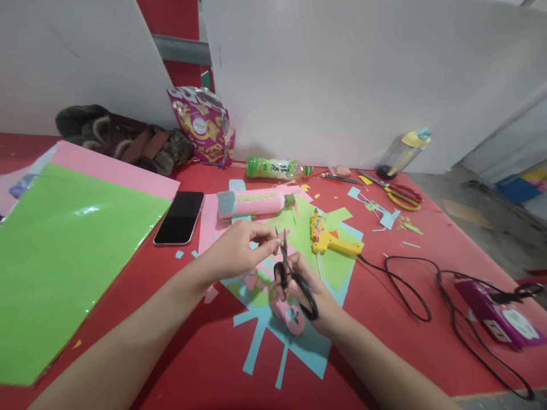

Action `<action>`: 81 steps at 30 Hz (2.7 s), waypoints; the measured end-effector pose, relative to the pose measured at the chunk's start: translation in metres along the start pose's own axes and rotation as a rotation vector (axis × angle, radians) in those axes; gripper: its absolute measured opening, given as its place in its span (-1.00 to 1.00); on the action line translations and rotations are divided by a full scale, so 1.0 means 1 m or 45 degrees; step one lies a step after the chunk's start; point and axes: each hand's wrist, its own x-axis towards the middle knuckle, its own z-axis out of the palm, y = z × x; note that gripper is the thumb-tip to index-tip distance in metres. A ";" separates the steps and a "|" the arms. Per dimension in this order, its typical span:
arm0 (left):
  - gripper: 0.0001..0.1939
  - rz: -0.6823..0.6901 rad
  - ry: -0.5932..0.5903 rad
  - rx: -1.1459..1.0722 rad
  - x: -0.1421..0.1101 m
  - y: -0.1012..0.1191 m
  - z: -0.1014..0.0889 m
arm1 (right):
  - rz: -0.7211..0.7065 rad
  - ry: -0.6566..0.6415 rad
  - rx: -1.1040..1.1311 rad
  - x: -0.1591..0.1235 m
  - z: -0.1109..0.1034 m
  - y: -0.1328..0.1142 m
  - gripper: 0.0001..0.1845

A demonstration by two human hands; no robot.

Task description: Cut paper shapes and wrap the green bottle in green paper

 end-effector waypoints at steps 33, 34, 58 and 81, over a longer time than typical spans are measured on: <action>-0.75 -0.020 -0.088 -0.114 -0.001 0.003 -0.007 | 0.008 -0.052 -0.030 0.001 -0.002 -0.001 -0.58; -0.75 -0.023 -0.089 -0.108 -0.001 0.003 -0.007 | 0.011 -0.052 -0.028 0.001 -0.002 -0.001 -0.58; -0.78 -0.052 -0.144 -0.072 0.000 0.005 -0.011 | 0.024 -0.083 -0.021 0.000 -0.004 0.003 -0.57; -0.70 -0.125 -0.179 -0.166 0.000 0.002 -0.006 | 0.026 -0.082 -0.002 0.001 -0.003 0.002 -0.57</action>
